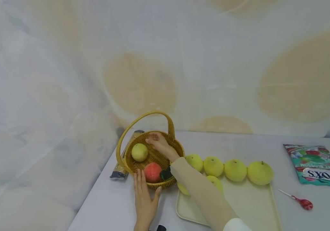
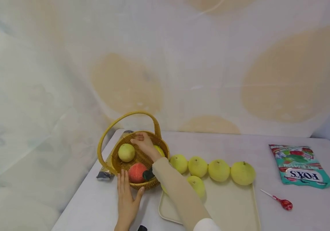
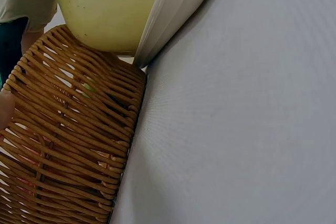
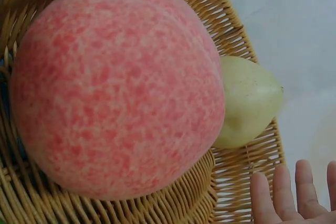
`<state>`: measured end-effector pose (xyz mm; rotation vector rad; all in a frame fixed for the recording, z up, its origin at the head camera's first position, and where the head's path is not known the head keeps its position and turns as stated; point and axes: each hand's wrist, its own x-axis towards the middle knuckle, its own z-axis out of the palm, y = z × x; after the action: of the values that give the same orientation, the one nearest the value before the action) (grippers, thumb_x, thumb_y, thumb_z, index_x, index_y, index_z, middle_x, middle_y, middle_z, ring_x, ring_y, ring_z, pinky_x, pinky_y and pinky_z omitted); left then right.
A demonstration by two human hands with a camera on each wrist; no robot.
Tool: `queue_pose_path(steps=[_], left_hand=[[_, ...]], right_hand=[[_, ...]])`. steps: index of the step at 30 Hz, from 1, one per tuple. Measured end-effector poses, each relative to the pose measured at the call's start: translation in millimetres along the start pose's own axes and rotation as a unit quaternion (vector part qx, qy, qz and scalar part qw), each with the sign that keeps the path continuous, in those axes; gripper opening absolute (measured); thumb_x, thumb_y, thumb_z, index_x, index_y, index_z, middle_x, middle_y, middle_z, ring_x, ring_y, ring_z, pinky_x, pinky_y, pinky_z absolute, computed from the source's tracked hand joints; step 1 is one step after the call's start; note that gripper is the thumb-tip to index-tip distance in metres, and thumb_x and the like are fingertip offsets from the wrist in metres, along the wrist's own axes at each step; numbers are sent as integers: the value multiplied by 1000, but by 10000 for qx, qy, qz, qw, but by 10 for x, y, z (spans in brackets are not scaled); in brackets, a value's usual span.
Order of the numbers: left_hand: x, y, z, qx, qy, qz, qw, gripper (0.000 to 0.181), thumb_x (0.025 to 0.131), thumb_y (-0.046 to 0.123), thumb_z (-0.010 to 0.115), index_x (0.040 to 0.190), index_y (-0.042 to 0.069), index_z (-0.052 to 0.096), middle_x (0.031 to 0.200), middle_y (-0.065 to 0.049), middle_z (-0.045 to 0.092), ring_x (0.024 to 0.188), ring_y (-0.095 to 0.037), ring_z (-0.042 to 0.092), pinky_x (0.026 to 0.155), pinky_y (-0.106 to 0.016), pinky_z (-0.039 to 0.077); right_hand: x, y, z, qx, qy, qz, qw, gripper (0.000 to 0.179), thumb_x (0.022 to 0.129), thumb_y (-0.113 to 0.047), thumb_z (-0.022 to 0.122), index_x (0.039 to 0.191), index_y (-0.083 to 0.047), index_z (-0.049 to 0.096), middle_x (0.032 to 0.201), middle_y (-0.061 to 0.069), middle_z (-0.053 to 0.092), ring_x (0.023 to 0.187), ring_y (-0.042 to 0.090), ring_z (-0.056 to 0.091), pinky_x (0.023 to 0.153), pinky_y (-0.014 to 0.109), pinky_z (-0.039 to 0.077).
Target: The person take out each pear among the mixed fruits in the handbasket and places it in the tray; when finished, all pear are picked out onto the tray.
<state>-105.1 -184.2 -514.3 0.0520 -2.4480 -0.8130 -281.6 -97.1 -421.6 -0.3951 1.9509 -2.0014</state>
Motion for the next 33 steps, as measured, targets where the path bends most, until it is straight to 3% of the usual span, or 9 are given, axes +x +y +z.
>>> queue_pose_path(steps=[5, 16, 21, 27, 33], left_hand=[[7, 12, -11, 4, -59, -56, 10000, 90, 86, 34, 71, 154, 3, 21, 160, -19, 21, 151, -32, 7, 118, -20, -4], [9, 7, -8, 80, -61, -22, 9999, 91, 86, 37, 70, 155, 7, 18, 163, -13, 17, 151, -31, 8, 116, -16, -5], [-18, 8, -23, 135, -13, -9, 9999, 91, 86, 35, 71, 154, 5, 20, 163, -12, 17, 151, -31, 7, 114, -12, -8], [-11, 22, -38, 182, -121, -115, 9997, 89, 88, 38, 68, 155, 7, 18, 163, -10, 16, 151, -30, 7, 113, -12, -8], [-3, 15, -14, 255, 15, 32, 9997, 88, 87, 37, 68, 154, 5, 20, 162, -12, 19, 152, -29, 8, 113, -10, -8]], right_hand=[[37, 5, 39, -221, 58, -23, 9997, 52, 96, -24, 59, 141, -3, 41, 141, 20, 46, 131, 34, 45, 105, 50, 43], [192, 111, 154, -889, 146, -66, 9959, 53, 93, -23, 65, 139, -6, 44, 140, 18, 49, 133, 34, 44, 107, 49, 41], [211, 164, 278, -936, -17, -158, 9955, 54, 92, -20, 66, 139, -6, 45, 136, 20, 51, 128, 35, 48, 101, 49, 45], [222, 215, 419, -1013, -128, -235, 9945, 53, 89, -17, 69, 137, -6, 48, 139, 18, 51, 132, 35, 45, 106, 49, 41], [210, 283, 482, -1753, -726, -91, 9818, 57, 84, -16, 75, 136, -14, 52, 141, 13, 51, 125, 32, 52, 99, 45, 47]])
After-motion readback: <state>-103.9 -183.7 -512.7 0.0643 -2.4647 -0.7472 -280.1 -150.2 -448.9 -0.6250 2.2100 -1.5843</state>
